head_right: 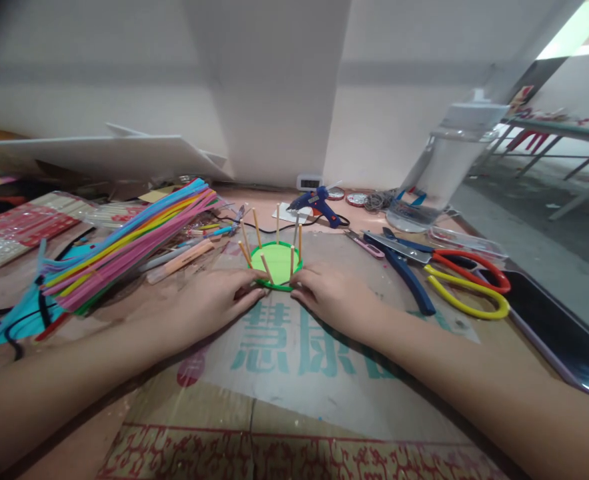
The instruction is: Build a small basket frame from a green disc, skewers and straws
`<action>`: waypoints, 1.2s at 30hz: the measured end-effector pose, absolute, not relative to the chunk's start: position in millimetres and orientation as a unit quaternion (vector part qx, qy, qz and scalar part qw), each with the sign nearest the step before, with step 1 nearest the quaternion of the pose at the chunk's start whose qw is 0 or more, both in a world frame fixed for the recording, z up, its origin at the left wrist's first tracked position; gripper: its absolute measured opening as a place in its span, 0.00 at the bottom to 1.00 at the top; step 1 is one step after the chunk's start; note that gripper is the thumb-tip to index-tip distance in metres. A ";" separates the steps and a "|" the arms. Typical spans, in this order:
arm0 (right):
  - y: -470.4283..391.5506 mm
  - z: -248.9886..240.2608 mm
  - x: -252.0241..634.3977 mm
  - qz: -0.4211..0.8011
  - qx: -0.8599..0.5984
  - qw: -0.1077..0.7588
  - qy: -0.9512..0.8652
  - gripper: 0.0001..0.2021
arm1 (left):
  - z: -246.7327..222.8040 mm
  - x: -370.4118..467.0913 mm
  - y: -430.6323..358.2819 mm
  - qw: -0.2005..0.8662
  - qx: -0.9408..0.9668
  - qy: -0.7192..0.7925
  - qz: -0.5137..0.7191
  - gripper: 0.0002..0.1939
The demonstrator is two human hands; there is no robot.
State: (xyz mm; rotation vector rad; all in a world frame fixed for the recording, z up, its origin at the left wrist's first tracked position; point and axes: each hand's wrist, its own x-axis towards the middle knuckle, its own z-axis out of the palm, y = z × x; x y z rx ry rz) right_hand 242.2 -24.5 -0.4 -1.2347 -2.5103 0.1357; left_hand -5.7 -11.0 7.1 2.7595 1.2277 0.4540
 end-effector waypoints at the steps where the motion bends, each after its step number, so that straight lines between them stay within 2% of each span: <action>1: -23.1 -2.8 240.9 0.043 -0.428 0.166 -0.887 0.11 | 6.9 -6.1 -10.6 0.043 0.903 0.402 0.148 0.13; 7: -28.4 9.6 230.9 0.022 -0.453 0.180 -0.873 0.08 | 3.2 -7.8 -7.3 0.049 0.904 0.398 0.150 0.12; 13: -33.2 39.5 221.8 0.158 -0.507 0.271 -0.803 0.05 | 14.8 -9.8 -4.7 -0.009 0.904 0.372 0.210 0.14; 16: -33.5 46.5 214.3 0.181 -0.511 0.302 -0.784 0.04 | 20.3 -8.8 -0.9 -0.031 0.905 0.349 0.240 0.13; 20: -30.9 54.9 215.3 0.169 -0.505 0.316 -0.785 0.07 | 20.4 -11.2 7.7 -0.059 0.904 0.337 0.255 0.14; 24: -12.9 71.3 245.9 0.059 -0.545 0.341 -0.764 0.10 | 18.7 -18.2 14.4 -0.048 0.898 0.331 0.287 0.14; 26: 2.7 79.4 267.2 0.013 -0.603 0.324 -0.729 0.09 | 18.2 -21.2 16.2 -0.032 0.895 0.328 0.301 0.13; 30: 30.5 84.0 298.6 0.005 -0.692 0.185 -0.697 0.11 | 16.4 -24.2 18.8 -0.024 0.895 0.296 0.333 0.11; 36: 17.7 71.7 307.4 -0.020 -0.694 0.091 -0.714 0.10 | 14.0 -24.7 21.3 -0.035 0.897 0.264 0.352 0.09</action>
